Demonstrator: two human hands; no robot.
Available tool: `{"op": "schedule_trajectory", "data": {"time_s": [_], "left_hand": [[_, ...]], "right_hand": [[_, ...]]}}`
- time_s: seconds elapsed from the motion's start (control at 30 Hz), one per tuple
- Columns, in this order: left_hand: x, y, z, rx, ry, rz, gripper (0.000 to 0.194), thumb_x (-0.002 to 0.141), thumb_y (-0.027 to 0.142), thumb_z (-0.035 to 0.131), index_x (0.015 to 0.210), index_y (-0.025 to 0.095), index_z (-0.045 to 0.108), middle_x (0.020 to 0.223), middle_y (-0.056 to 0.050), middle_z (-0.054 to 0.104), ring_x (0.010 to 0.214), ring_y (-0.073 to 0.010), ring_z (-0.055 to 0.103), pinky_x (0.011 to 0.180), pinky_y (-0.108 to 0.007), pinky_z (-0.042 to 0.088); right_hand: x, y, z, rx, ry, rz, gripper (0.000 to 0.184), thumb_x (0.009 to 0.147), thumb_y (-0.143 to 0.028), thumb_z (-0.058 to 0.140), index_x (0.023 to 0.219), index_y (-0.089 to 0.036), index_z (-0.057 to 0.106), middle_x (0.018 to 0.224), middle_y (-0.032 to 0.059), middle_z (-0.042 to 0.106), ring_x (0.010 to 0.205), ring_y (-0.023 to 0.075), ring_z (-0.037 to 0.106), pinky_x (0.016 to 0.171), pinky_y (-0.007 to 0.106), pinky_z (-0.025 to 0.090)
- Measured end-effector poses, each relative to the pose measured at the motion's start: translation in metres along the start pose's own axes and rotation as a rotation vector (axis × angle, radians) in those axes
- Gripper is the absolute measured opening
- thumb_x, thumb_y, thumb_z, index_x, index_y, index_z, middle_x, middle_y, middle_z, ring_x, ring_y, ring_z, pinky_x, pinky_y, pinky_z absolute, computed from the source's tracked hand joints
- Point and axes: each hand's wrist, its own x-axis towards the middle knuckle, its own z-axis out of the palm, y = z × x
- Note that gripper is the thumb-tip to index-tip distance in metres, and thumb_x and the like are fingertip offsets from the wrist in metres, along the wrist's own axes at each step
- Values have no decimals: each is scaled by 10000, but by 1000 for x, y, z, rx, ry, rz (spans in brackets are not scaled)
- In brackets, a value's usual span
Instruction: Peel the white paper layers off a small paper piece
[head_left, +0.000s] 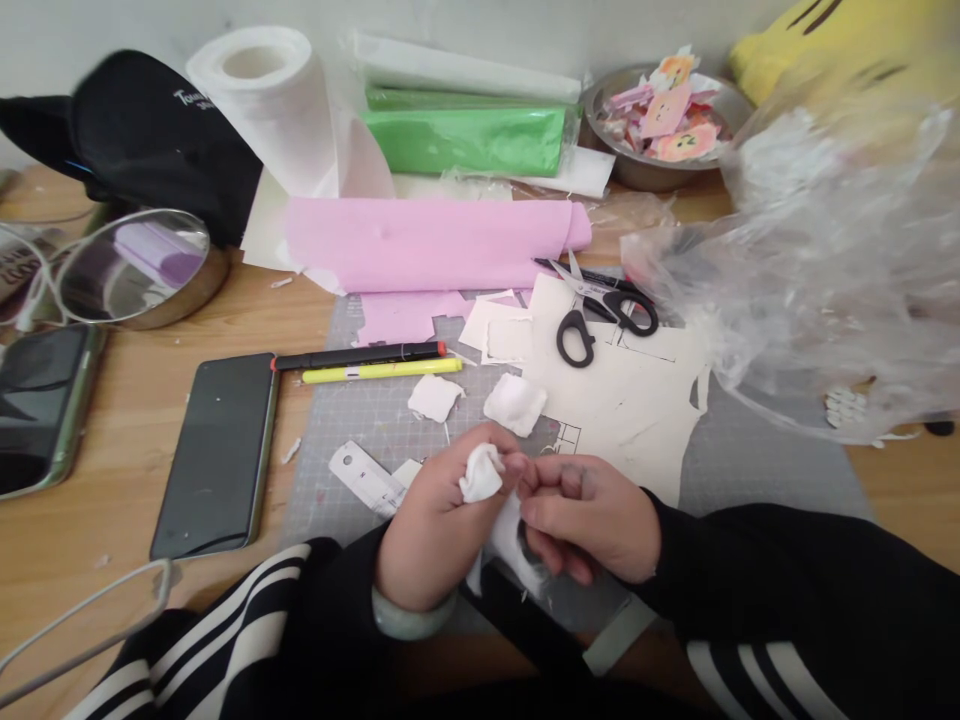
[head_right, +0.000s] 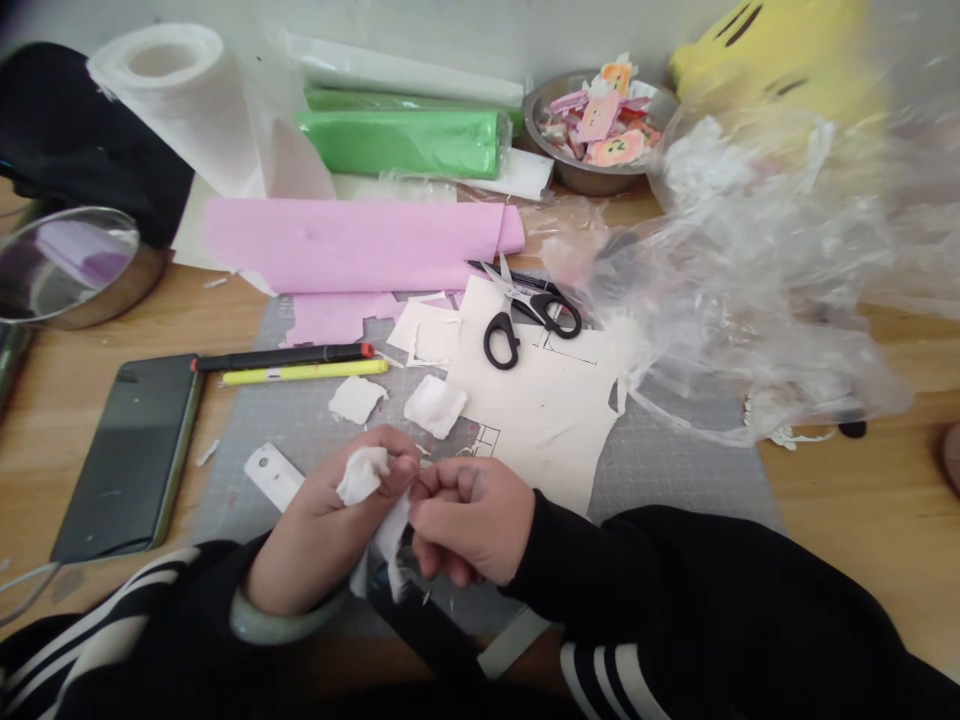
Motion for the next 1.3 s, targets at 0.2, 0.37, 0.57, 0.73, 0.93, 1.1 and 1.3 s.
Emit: {"op": "schedule_trajectory", "data": {"time_s": [0.2, 0.37, 0.57, 0.73, 0.93, 1.1, 1.3], "left_hand": [[0, 1, 0, -101, 2, -29, 218, 809, 345, 454, 696, 161, 478, 606, 29, 499, 539, -61, 422, 500, -173, 332], [0, 1, 0, -92, 47, -29, 226, 797, 351, 465, 679, 158, 472, 580, 38, 435, 522, -59, 368, 480, -174, 308], [1, 2, 0, -82, 75, 7, 207, 803, 329, 463, 685, 159, 466, 579, 46, 402, 529, -59, 353, 490, -176, 302], [0, 0, 0, -35, 48, 20, 196, 814, 315, 453, 691, 163, 464, 582, 47, 424, 528, -58, 370, 496, -177, 311], [1, 2, 0, 2, 39, -10, 205, 806, 337, 457, 695, 165, 467, 589, 42, 429, 531, -68, 374, 512, -192, 324], [1, 3, -1, -39, 86, -43, 229, 797, 362, 461, 688, 161, 460, 573, 42, 392, 522, -73, 353, 496, -199, 316], [0, 2, -1, -26, 70, -22, 224, 804, 348, 460, 685, 158, 471, 586, 33, 428, 540, -72, 380, 507, -199, 322]], "right_hand": [[-1, -3, -2, 41, -6, 33, 40, 565, -189, 431, 567, -151, 418, 349, -71, 465, 238, 16, 327, 252, 111, 220], [0, -5, -3, 132, -66, -13, 74, 572, -214, 450, 580, -151, 412, 331, -80, 435, 231, 10, 294, 254, 112, 203], [2, -2, -6, 250, -125, 11, 109, 593, -217, 467, 628, -161, 380, 346, -76, 447, 241, 29, 337, 250, 110, 227], [0, -3, -3, 231, -181, 121, 157, 680, -270, 499, 740, -167, 396, 400, -57, 515, 253, 58, 395, 222, 117, 264], [0, -4, -4, 240, -167, 85, 205, 711, -278, 540, 618, -131, 430, 387, -49, 498, 254, 28, 384, 239, 98, 255], [6, 1, -11, 400, -170, -27, 250, 668, -308, 560, 574, -147, 393, 327, -74, 425, 217, 22, 301, 224, 114, 201], [4, -1, -9, 279, -155, 51, 180, 688, -286, 516, 695, -163, 385, 397, -60, 511, 255, 55, 404, 232, 116, 254]]}}
